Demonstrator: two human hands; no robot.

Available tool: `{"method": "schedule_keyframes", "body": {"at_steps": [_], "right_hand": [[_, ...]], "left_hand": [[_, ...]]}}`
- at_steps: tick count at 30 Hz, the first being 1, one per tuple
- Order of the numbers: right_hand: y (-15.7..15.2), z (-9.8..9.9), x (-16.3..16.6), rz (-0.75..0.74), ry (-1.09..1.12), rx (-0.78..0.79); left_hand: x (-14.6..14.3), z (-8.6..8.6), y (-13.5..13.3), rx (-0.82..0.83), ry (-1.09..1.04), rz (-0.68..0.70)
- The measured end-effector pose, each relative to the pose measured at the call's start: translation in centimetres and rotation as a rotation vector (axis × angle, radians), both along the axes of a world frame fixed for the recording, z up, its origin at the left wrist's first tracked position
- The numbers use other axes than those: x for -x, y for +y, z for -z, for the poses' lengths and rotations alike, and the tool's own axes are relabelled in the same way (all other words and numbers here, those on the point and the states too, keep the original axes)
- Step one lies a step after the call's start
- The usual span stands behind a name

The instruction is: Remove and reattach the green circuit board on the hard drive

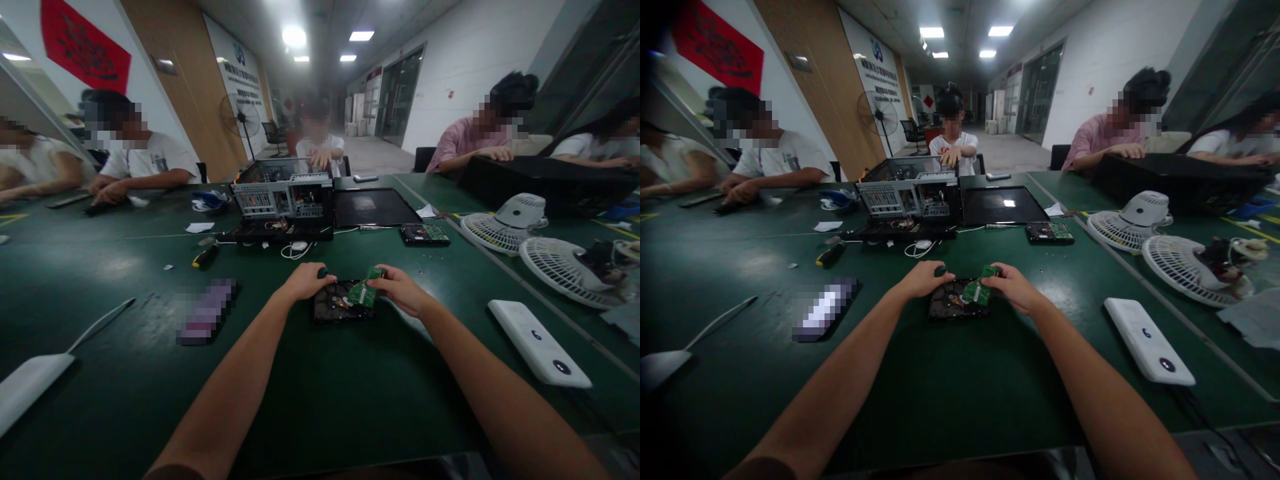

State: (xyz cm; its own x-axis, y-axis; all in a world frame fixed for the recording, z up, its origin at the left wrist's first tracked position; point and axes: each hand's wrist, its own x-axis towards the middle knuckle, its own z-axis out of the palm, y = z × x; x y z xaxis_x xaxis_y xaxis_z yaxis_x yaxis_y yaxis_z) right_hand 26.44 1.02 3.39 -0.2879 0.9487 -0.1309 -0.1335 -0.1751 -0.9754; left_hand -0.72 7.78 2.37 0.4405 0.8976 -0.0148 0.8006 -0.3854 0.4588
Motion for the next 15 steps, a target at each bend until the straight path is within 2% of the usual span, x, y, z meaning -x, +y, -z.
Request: {"method": "schedule_keyframes", "body": {"at_steps": [8, 15], "right_hand": [[0.1, 0.7, 0.5, -0.057, -0.119, -0.090], [0.5, 1.6, 0.4, -0.014, -0.161, -0.129]], "left_hand": [[-0.7, 0.9, 0.2, -0.069, -0.003, -0.097], [-0.7, 1.0, 0.4, -0.054, -0.004, -0.133]]}}
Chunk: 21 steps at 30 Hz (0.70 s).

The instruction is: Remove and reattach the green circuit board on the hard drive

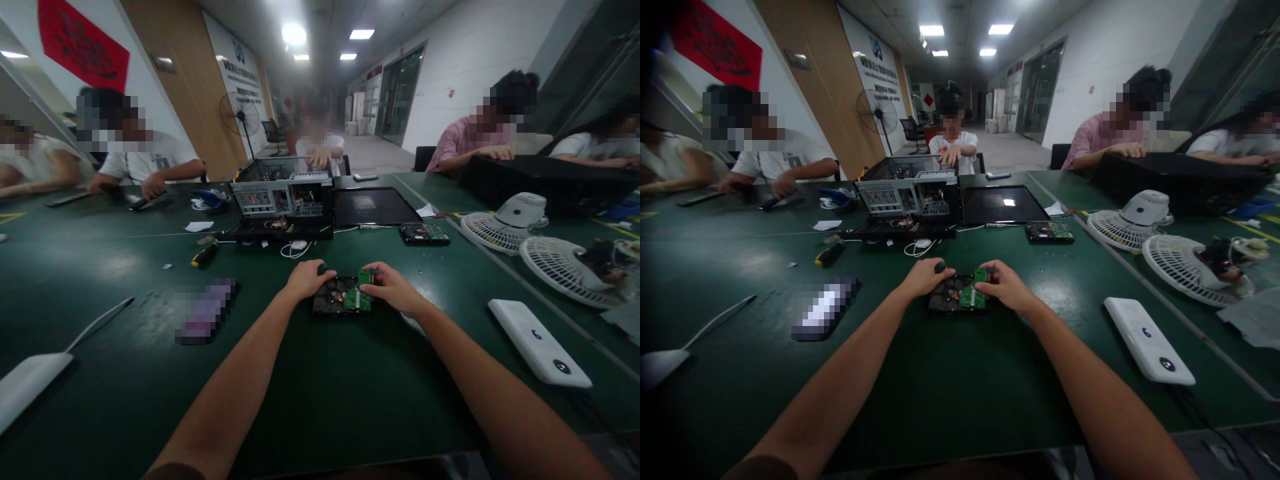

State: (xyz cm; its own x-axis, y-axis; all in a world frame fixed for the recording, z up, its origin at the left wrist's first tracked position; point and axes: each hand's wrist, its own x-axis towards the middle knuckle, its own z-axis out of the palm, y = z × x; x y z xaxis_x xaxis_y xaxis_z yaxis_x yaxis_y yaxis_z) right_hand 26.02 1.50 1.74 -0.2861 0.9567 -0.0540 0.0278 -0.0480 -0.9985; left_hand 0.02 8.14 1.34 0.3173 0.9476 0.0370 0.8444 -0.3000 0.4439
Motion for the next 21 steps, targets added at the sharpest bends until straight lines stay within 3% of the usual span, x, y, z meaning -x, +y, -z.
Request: {"method": "schedule_keyframes", "body": {"at_steps": [21], "right_hand": [[0.00, -0.15, -0.11, -0.051, -0.070, -0.026]], "left_hand": [[0.64, 0.98, 0.61, 0.009, -0.101, 0.041]]}}
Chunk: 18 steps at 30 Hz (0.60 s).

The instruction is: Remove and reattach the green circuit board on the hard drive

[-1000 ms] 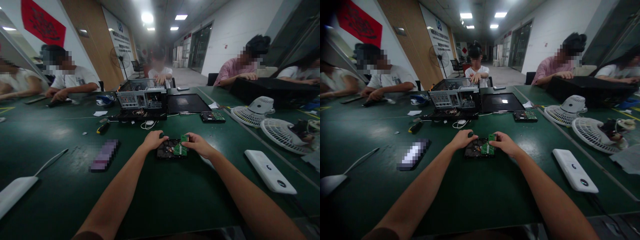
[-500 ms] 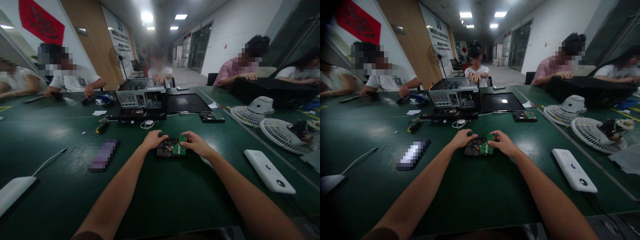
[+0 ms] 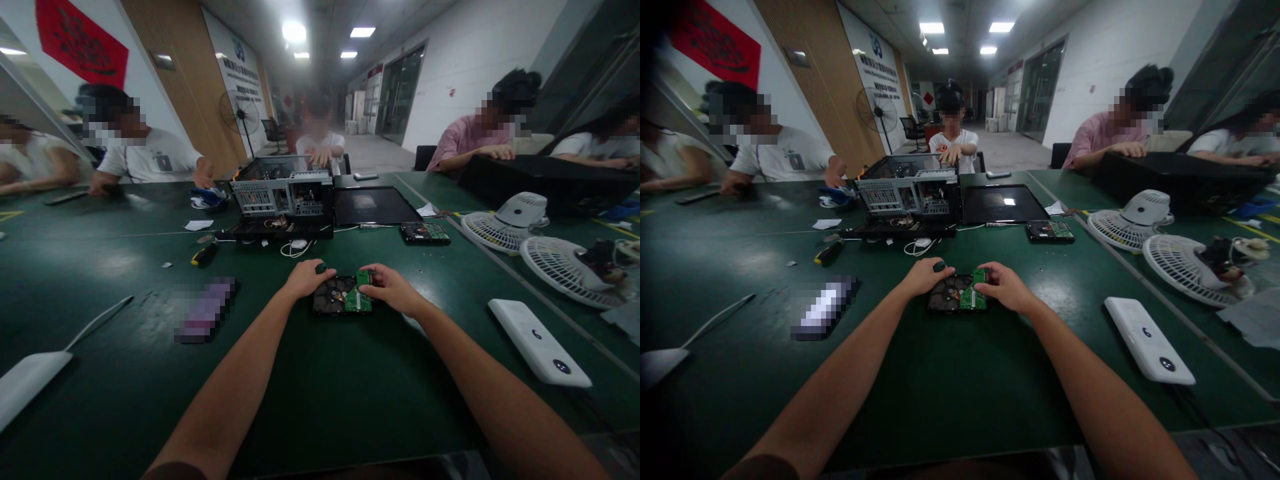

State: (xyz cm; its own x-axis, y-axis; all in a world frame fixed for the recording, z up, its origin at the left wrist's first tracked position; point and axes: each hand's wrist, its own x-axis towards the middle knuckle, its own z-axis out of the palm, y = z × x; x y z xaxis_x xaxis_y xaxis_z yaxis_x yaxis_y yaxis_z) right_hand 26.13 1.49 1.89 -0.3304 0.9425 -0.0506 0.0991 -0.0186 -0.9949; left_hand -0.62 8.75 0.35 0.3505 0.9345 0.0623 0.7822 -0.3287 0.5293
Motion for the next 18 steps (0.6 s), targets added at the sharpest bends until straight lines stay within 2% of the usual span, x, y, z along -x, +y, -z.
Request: {"method": "schedule_keyframes", "body": {"at_steps": [8, 13, 18], "right_hand": [[0.4, 0.8, -0.1, 0.053, -0.212, -0.180], [0.7, 1.5, -0.6, 0.083, -0.409, -0.252], [0.3, 1.2, -0.5, 0.076, -0.523, -0.274]], "left_hand": [[0.0, 0.4, 0.1, -0.027, -0.033, -0.001], [0.0, 0.4, 0.1, -0.028, -0.043, -0.001], [0.0, 0.3, 0.1, -0.019, -0.043, -0.005]]}}
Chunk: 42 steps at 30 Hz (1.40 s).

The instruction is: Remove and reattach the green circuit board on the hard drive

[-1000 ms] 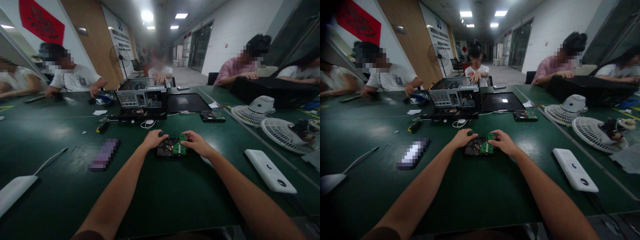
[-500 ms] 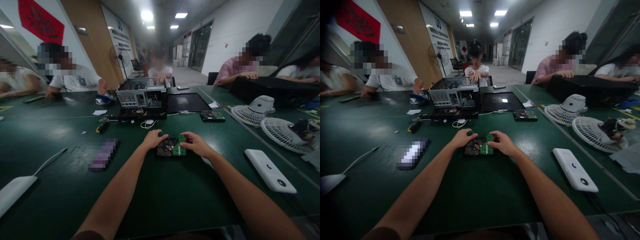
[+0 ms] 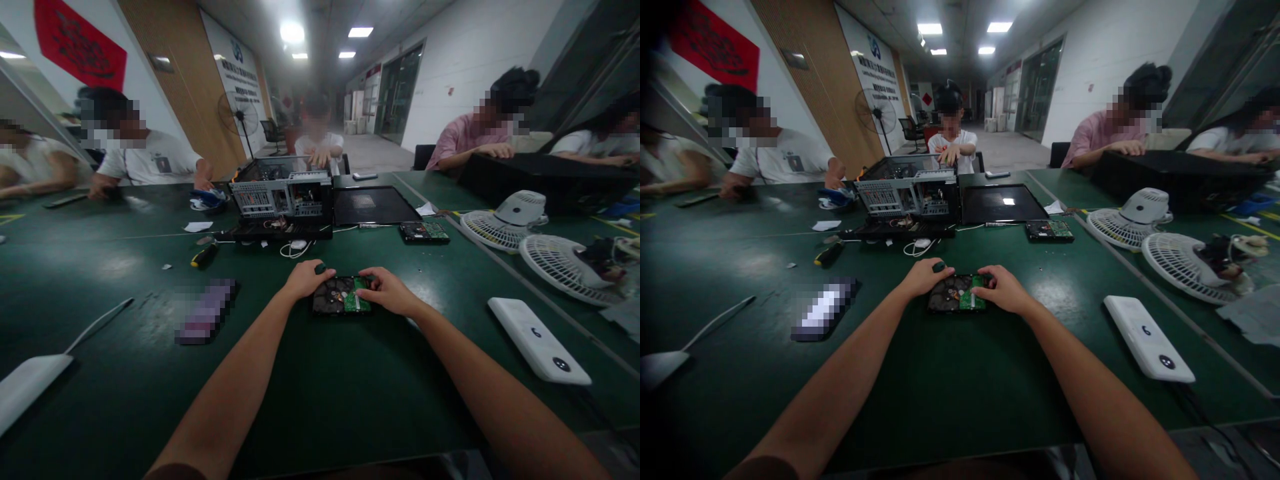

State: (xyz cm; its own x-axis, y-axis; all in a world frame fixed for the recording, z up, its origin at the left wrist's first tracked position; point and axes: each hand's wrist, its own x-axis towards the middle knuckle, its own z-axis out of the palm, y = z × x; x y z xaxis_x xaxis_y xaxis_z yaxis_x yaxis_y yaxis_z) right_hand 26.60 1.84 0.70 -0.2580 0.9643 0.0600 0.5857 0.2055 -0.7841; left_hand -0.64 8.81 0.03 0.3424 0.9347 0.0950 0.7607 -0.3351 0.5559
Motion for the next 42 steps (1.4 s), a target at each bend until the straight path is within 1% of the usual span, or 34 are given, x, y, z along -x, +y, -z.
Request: {"method": "schedule_keyframes", "body": {"at_steps": [6, 17, 22, 25, 27, 29, 32, 35, 37, 39, 42], "right_hand": [[-0.3, -0.4, 0.2, -0.011, -0.048, 0.004], [0.1, 0.2, -0.1, -0.018, -0.051, 0.004], [0.1, -0.1, -0.2, -0.020, -0.089, -0.058], [0.6, -0.2, -1.0, 0.065, -0.170, -0.163], [1.4, 0.0, -2.4, 0.167, -0.301, -0.264], [2.3, 0.5, -4.4, 0.294, -0.452, -0.369], [3.5, 1.3, -8.1, 0.511, -0.617, -0.429], [3.9, 1.9, -11.6, 0.700, -0.707, -0.378], [4.1, 2.1, -13.3, 0.743, -0.718, -0.303], [4.3, 2.4, -14.3, 0.760, -0.703, -0.252], [4.9, 2.8, -14.9, 0.718, -0.680, -0.204]], "left_hand": [[0.0, -0.1, -0.1, 0.000, -0.004, 0.003], [-0.1, -0.1, -0.2, -0.006, -0.014, 0.000], [-0.1, -0.1, -0.3, -0.001, -0.012, -0.005], [-0.1, -0.3, -0.3, -0.003, -0.008, -0.005], [-0.1, -0.3, -0.3, -0.007, -0.005, -0.001], [-0.1, -0.4, -0.4, -0.006, -0.005, 0.004], [-0.1, -0.4, -0.4, 0.008, -0.009, 0.005], [0.0, -0.5, -0.4, 0.021, -0.013, 0.007], [0.0, -0.5, -0.4, 0.028, -0.017, 0.006], [0.0, -0.5, -0.4, 0.034, -0.017, 0.005], [0.0, -0.4, -0.3, 0.034, -0.013, -0.004]]}}
